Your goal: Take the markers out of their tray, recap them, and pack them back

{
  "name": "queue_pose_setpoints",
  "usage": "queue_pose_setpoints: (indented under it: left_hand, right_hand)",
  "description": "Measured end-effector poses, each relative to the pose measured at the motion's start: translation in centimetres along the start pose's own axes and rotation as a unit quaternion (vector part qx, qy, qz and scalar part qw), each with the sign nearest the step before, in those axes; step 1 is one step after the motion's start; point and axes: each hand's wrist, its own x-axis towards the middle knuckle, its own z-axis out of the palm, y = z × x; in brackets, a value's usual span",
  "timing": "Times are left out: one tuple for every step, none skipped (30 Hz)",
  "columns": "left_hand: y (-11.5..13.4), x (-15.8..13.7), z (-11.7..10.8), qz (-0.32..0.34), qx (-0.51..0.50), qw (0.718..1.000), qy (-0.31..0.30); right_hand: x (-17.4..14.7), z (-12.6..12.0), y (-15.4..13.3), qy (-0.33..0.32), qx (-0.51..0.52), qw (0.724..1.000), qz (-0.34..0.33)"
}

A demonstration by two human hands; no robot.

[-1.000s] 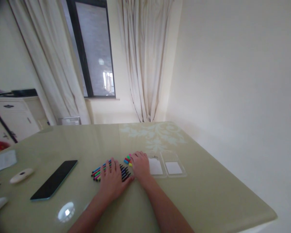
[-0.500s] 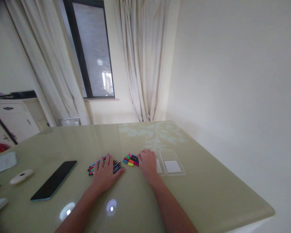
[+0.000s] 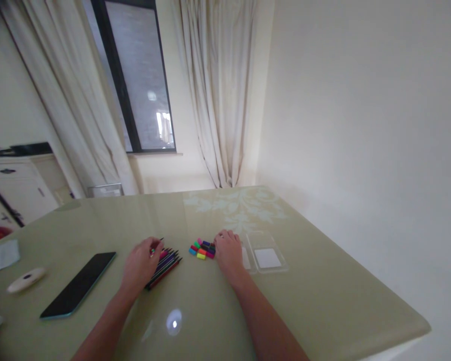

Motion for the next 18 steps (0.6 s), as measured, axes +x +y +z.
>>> queue_pose_setpoints:
  left_hand:
    - [0.2,-0.1,-0.2,0.008,0.000,1.000,-0.025]
    - [0.5,-0.2,-0.3,0.020,0.004,0.998,-0.052]
    - [0.8,-0.5,-0.4,0.034,0.012,0.996,-0.081]
    - [1.2,-0.7,-0.4,0.046,0.020,0.993,-0.108]
    - [1.6,-0.9,-0.4,0.056,0.026,0.989,-0.131]
    - [1.9,-1.1,-0.4,0.062,0.028,0.987,-0.147]
    - [2.2,-1.3,-0.4,0.063,0.027,0.985,-0.157]
    - [2.5,-1.4,-0.4,0.064,0.023,0.984,-0.164]
    - [2.6,-1.5,-0.4,0.068,0.018,0.983,-0.169]
    - [2.8,-1.5,-0.5,0.073,0.012,0.983,-0.169]
    - [2.8,-1.6,-0.5,0.080,0.004,0.983,-0.168]
    - [2.8,-1.6,-0.5,0.087,-0.006,0.982,-0.165]
    - [2.8,-1.6,-0.5,0.094,-0.019,0.982,-0.164]
    - [2.6,-1.6,-0.6,0.100,-0.030,0.980,-0.168]
    - [2.5,-1.6,-0.6,0.106,-0.038,0.978,-0.177]
    - [2.3,-1.6,-0.6,0.110,-0.043,0.974,-0.191]
    - [2.1,-1.6,-0.6,0.113,-0.045,0.971,-0.206]
    - [2.0,-1.6,-0.5,0.112,-0.044,0.969,-0.217]
  right_hand:
    - [0.1,0.2,0.0,-0.001,-0.003,1.000,-0.002]
    - [0.1,0.4,0.0,-0.002,-0.006,1.000,-0.004]
    - [0.2,0.6,0.0,-0.003,-0.007,1.000,-0.004]
    - [0.3,0.8,0.0,-0.003,-0.008,1.000,-0.002]
    - [0.4,0.9,0.0,-0.003,-0.009,1.000,0.000]
    - [0.5,1.0,-0.1,-0.003,-0.011,1.000,0.004]
    - [0.6,1.1,-0.1,-0.004,-0.013,1.000,0.007]
    - [0.6,1.2,-0.1,-0.005,-0.015,1.000,0.009]
    - [0.7,1.2,-0.2,-0.006,-0.016,1.000,0.011]
    - [0.8,1.2,-0.2,-0.008,-0.015,1.000,0.012]
    - [0.8,1.2,-0.2,-0.010,-0.012,1.000,0.014]
    - [0.8,1.2,-0.2,-0.011,-0.009,1.000,0.016]
    - [0.8,1.2,-0.2,-0.012,-0.007,1.000,0.019]
    - [0.8,1.2,-0.2,-0.013,-0.005,1.000,0.022]
    - [0.8,1.1,-0.2,-0.013,-0.002,1.000,0.025]
    - [0.8,1.1,-0.2,-0.012,0.002,0.999,0.029]
    - [0.8,1.0,-0.2,-0.009,0.010,0.999,0.036]
    - [0.8,0.9,-0.1,-0.006,0.024,0.999,0.042]
